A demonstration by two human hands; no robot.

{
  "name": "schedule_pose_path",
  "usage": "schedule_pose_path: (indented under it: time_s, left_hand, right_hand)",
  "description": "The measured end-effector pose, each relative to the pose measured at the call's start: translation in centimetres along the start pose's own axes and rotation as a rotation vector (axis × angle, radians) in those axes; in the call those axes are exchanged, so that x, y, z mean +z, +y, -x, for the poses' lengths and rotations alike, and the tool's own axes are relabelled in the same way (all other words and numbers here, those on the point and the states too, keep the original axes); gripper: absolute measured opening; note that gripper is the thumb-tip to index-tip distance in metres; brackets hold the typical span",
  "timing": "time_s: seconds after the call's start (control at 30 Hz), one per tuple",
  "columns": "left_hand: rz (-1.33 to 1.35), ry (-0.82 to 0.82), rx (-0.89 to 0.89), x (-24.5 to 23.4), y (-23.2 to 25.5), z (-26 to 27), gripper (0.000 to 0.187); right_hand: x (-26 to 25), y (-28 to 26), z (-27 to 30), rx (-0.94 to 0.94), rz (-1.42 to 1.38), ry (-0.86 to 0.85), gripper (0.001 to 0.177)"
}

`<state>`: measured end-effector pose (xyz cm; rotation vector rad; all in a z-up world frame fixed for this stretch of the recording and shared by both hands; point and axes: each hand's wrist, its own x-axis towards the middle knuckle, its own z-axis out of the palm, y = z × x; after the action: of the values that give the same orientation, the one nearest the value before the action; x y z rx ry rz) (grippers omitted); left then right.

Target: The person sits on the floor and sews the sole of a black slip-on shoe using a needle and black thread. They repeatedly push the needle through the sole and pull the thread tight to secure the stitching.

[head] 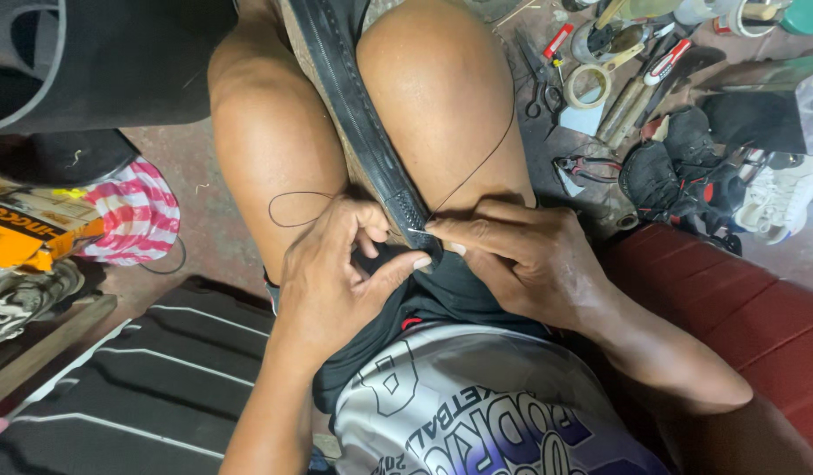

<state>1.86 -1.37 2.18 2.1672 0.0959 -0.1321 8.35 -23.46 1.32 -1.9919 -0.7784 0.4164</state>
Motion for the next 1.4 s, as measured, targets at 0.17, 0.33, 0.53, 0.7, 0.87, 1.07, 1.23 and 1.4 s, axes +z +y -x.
schedule_pose_path:
  time_s: [0.17,0.33,0.53,0.7,0.87,1.07,1.23,1.4]
  left_hand:
    - [-0.009,-0.074,0.008,-0.8,-0.2,-0.2,0.04]
    - [-0.101,-0.108,0.059,-1.3,-0.3,-0.8,0.035]
    - [-0.14,-0.141,0.145,-1.5,-0.5,-2.1,0.039]
    - [-0.152,-0.14,0.222,-1.8,-1.2,-2.8,0.041]
    - [-0.136,-0.102,0.313,-2.0,-2.0,-2.8,0.04]
    - [-0.164,-0.091,0.309,-1.8,-2.5,-2.9,0.044]
    - [-0.132,-0.104,0.294,-1.7,-2.9,-2.9,0.044]
    - [-0.125,0.092,0.3,-1.9,-2.7,-2.1,0.048]
  right_hand:
    - [-0.3,-0.8,-0.2,0.025,0.081,-0.041,0.039]
    - [-1.2,-2.3,-0.5,-0.014,0.348,-0.085,0.039]
    - [-2.0,-2.7,-1.5,-0.085,0.539,-0.159,0.033]
    - [-2.0,-0.7,-2.8,-0.18,0.527,-0.206,0.031]
    - [-2.4,-0.1,-3.6,-0.243,0.473,-0.196,0.031]
    - [-2.0,0.1,-4.9,-0.26,0.349,-0.215,0.028]
    - [-1.1,0.4,-5.0,-0.156,0.221,-0.271,0.016]
    - [-1.6,1.4,-4.9,-0.022,0.115,-0.279,0.01]
